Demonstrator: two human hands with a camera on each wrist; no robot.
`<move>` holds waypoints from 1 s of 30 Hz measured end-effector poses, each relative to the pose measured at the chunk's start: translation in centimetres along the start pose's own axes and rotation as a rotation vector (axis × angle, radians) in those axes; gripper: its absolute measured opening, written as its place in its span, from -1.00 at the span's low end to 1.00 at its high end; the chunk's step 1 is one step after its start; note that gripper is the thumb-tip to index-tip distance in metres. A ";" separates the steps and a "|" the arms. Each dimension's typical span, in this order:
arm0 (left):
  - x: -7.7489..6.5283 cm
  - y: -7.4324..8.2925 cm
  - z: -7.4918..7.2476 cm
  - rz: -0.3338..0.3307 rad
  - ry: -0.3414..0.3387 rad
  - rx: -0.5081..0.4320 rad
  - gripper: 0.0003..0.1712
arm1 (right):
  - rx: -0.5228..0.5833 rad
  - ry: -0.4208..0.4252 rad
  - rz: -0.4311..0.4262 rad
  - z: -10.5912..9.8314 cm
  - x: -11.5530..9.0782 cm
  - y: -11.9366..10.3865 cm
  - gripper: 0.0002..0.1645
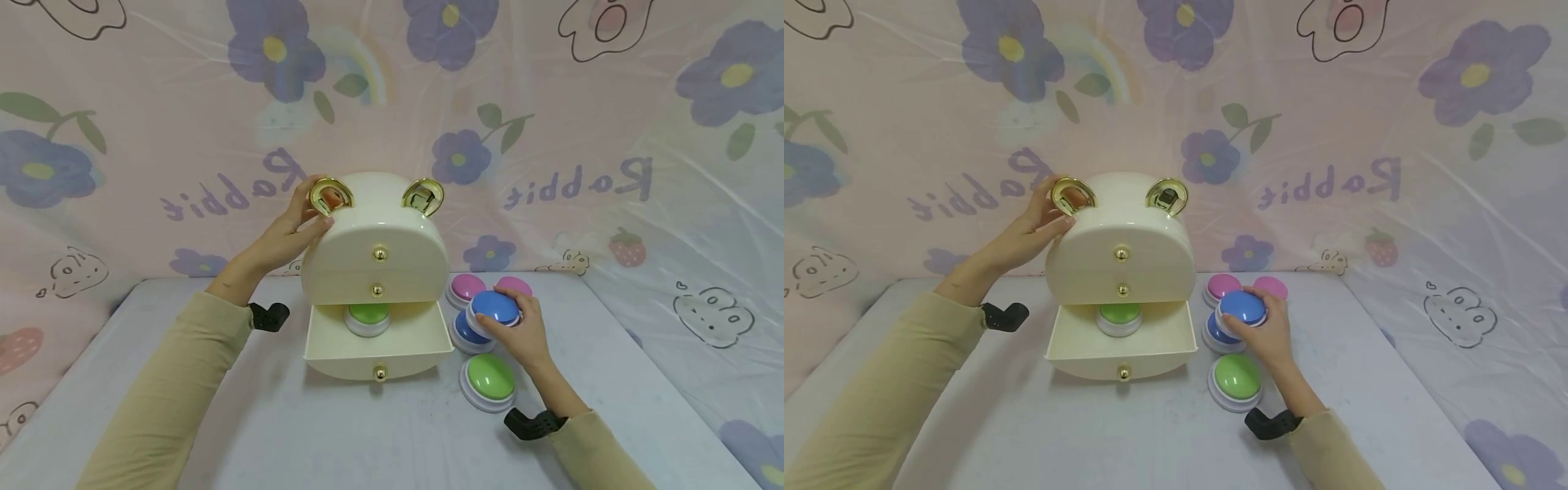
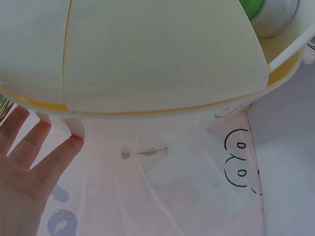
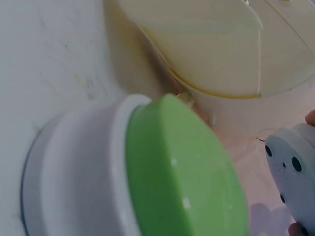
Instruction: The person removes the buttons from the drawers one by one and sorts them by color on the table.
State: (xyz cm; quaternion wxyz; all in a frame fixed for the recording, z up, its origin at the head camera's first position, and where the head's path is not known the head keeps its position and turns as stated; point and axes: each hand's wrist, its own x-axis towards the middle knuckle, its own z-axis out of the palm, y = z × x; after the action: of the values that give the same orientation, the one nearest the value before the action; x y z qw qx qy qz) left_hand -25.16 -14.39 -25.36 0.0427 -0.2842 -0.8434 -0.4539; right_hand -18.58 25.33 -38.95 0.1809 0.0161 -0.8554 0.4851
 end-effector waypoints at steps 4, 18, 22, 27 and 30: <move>0.0 -0.1 0.0 0.004 0.002 0.001 -0.19 | -0.038 0.018 0.044 -0.2 0.1 0.3 -0.24; 0.1 -0.1 0.1 0.018 -0.001 -0.014 -0.19 | -0.099 0.061 0.214 -1.6 0.2 1.1 -0.13; 0.2 -0.1 0.1 0.015 -0.003 -0.007 -0.18 | -0.122 0.077 0.240 -1.9 0.3 1.6 -0.10; 0.1 0.0 0.0 0.008 -0.003 -0.005 -0.18 | -0.131 0.095 0.259 -2.1 0.4 2.2 -0.07; 0.1 0.1 0.0 0.003 -0.005 -0.005 -0.18 | -0.134 0.095 0.279 -2.2 0.4 2.4 -0.05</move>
State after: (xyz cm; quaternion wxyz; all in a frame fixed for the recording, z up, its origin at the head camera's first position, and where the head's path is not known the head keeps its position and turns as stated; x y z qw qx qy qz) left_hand -25.17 -14.31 -25.32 0.0404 -0.2866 -0.8420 -0.4553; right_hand -18.79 28.53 -39.75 0.1529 -0.1379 -0.8702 0.4477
